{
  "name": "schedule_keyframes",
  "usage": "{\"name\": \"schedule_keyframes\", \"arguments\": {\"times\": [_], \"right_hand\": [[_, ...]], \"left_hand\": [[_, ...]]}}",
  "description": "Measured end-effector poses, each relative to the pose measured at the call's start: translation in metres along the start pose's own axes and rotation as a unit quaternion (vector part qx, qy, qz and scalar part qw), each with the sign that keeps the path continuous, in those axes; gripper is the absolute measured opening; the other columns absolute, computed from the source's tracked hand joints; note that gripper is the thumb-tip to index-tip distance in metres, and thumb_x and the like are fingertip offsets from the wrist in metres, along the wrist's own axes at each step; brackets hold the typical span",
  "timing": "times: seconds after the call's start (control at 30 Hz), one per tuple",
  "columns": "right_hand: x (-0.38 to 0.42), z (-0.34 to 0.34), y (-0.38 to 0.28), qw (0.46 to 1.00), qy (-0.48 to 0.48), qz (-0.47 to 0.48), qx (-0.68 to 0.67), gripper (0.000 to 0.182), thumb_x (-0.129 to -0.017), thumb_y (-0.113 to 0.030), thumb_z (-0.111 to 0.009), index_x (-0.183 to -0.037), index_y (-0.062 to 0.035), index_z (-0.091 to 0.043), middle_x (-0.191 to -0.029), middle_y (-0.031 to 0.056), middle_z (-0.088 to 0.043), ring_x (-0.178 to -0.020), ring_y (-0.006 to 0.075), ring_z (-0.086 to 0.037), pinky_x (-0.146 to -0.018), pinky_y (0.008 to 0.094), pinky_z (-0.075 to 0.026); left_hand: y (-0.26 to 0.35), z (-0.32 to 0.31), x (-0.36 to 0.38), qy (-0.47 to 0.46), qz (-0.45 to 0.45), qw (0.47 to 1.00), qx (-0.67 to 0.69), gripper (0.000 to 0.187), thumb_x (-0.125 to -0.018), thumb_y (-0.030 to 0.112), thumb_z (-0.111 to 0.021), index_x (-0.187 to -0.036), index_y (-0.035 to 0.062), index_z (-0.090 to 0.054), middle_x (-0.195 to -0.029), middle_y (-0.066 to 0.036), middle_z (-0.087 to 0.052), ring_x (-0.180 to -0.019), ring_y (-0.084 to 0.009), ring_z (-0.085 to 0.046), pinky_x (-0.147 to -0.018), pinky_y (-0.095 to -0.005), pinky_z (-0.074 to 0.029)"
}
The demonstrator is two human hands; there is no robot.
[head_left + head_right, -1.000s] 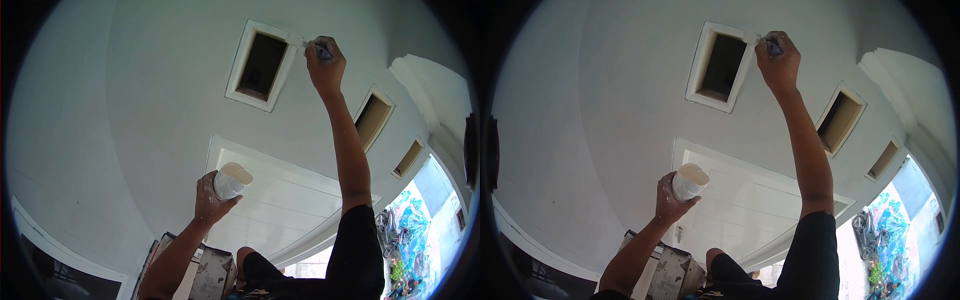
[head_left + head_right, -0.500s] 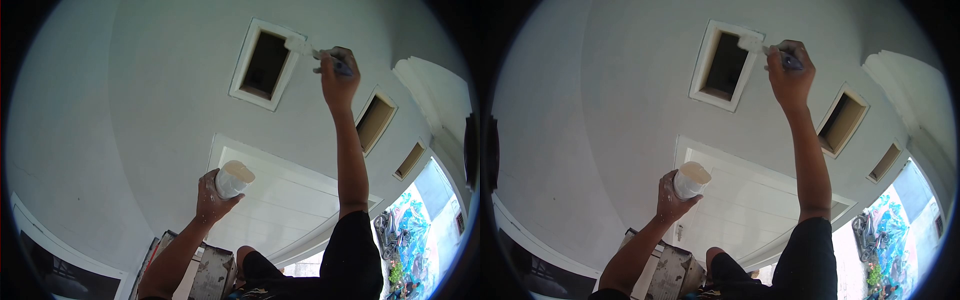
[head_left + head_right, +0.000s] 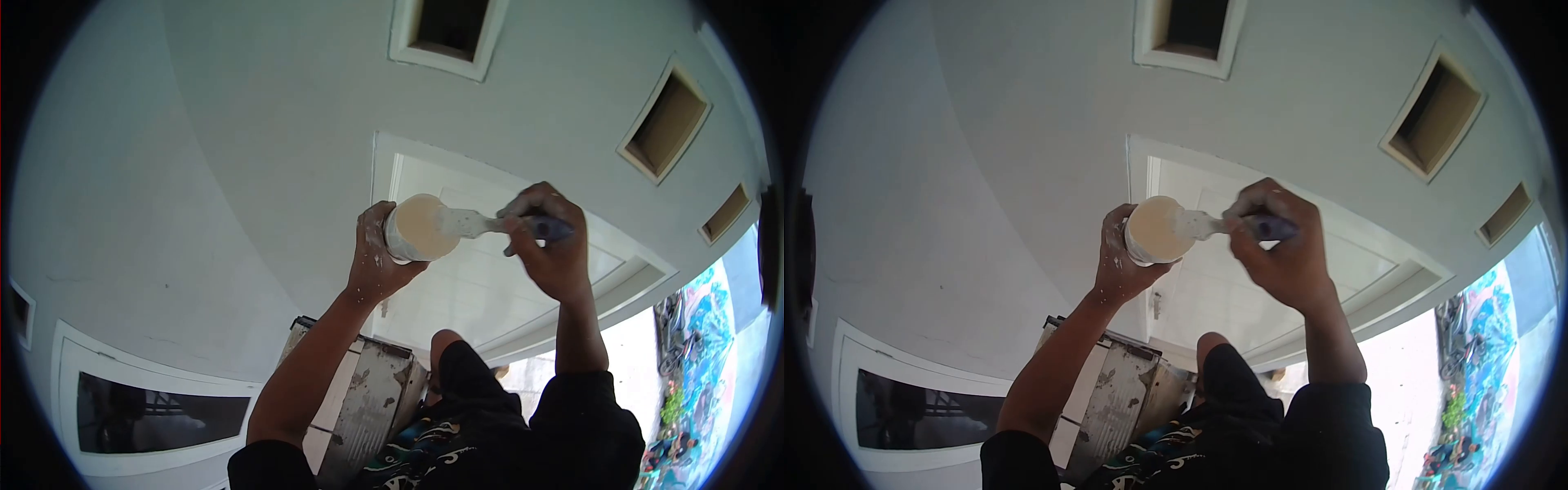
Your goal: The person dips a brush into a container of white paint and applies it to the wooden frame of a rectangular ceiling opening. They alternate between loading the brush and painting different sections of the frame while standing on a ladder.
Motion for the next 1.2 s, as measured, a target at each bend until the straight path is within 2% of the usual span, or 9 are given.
{"name": "schedule_keyframes", "arguments": {"times": [0.07,0.1,0.17,0.73,0.8,0.9,1.03,1.13,1.2], "right_hand": [[0.005,-0.010,0.010,0.999,0.002,-0.033,-0.004,0.008,-0.088,0.002,-0.072,-0.092,0.0029,-0.065,-0.088,0.0068,-0.066,-0.081,0.0103,-0.067,-0.070,0.0247,-0.055],[0.006,-0.016,0.012,0.999,-0.010,-0.016,0.031,0.009,-0.087,0.001,-0.072,-0.092,0.0022,-0.064,-0.087,0.0078,-0.066,-0.078,0.0120,-0.066,-0.069,0.0266,-0.054],[0.007,-0.028,0.017,0.997,-0.011,0.025,0.069,0.012,-0.085,-0.001,-0.073,-0.091,0.0004,-0.063,-0.083,0.0113,-0.064,-0.071,0.0191,-0.064,-0.066,0.0330,-0.052],[0.014,-0.037,0.057,0.992,0.046,-0.052,0.109,0.015,-0.083,-0.007,-0.072,-0.088,0.0013,-0.061,-0.076,0.0127,-0.063,-0.067,0.0222,-0.064,-0.065,0.0351,-0.053],[0.014,-0.035,0.051,0.992,0.045,-0.032,0.109,0.008,-0.088,-0.002,-0.068,-0.090,0.0029,-0.062,-0.077,0.0067,-0.063,-0.067,0.0106,-0.055,-0.064,0.0288,-0.050],[0.016,-0.029,0.047,0.995,0.042,-0.033,0.089,0.006,-0.090,0.001,-0.068,-0.092,0.0028,-0.062,-0.081,0.0064,-0.064,-0.069,0.0104,-0.058,-0.065,0.0298,-0.052],[0.028,-0.021,0.052,0.997,0.075,-0.027,-0.018,0.014,-0.084,0.004,-0.072,-0.094,0.0004,-0.063,-0.082,0.0117,-0.066,-0.068,0.0180,-0.062,-0.066,0.0310,-0.053],[0.029,-0.018,0.049,0.999,0.043,0.018,0.016,0.021,-0.083,0.007,-0.074,-0.099,-0.0009,-0.064,-0.089,0.0118,-0.067,-0.073,0.0219,-0.066,-0.068,0.0321,-0.055],[0.028,-0.026,0.029,0.975,-0.015,0.164,0.146,0.026,-0.083,0.005,-0.076,-0.105,-0.0028,-0.063,-0.098,0.0124,-0.069,-0.085,0.0280,-0.070,-0.074,0.0344,-0.059]], "left_hand": [[0.003,0.001,0.000,0.019,-0.042,0.998,0.032,0.105,-0.062,0.026,-0.102,-0.143,0.0075,-0.038,-0.137,-0.018,-0.046,-0.128,-0.0366,-0.048,-0.107,-0.0488,-0.048],[0.002,-0.002,-0.001,0.008,-0.041,0.999,0.031,0.105,-0.062,0.026,-0.102,-0.143,0.0075,-0.038,-0.137,-0.018,-0.046,-0.128,-0.0366,-0.048,-0.107,-0.0488,-0.048],[0.014,0.003,0.000,0.049,-0.132,0.990,-0.014,0.105,-0.059,0.026,-0.103,-0.141,0.0078,-0.040,-0.137,-0.017,-0.048,-0.130,-0.0365,-0.048,-0.107,-0.0487,-0.048],[0.033,-0.002,-0.002,-0.019,-0.157,0.985,-0.076,0.102,-0.056,0.024,-0.103,-0.139,0.0078,-0.046,-0.137,-0.016,-0.053,-0.131,-0.0385,-0.050,-0.109,-0.0511,-0.047],[0.033,-0.002,-0.002,-0.020,-0.156,0.984,-0.077,0.102,-0.056,0.024,-0.103,-0.139,0.0074,-0.046,-0.137,-0.016,-0.053,-0.131,-0.0386,-0.050,-0.109,-0.0509,-0.047],[0.032,0.001,-0.001,-0.003,-0.169,0.983,-0.077,0.103,-0.056,0.024,-0.103,-0.140,0.0067,-0.045,-0.137,-0.017,-0.053,-0.131,-0.0387,-0.050,-0.109,-0.0509,-0.047],[0.019,0.005,-0.002,0.026,-0.090,0.994,-0.051,0.100,-0.057,0.019,-0.100,-0.139,0.0061,-0.044,-0.133,-0.017,-0.054,-0.126,-0.0386,-0.051,-0.107,-0.0516,-0.047],[0.020,0.009,-0.004,0.029,-0.079,0.994,-0.063,0.098,-0.060,0.017,-0.098,-0.140,0.0056,-0.042,-0.133,-0.017,-0.051,-0.124,-0.0376,-0.051,-0.104,-0.0505,-0.048],[0.022,0.009,-0.005,0.022,-0.090,0.992,-0.086,0.099,-0.061,0.017,-0.098,-0.141,0.0052,-0.040,-0.134,-0.017,-0.049,-0.123,-0.0368,-0.051,-0.102,-0.0493,-0.050]]}}
Point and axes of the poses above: each hand's wrist, its own x-axis away from the middle knuckle, its own z-axis out of the back of the hand, y = z × x, the point moved 7 cm from there along -x, towards the middle knuckle
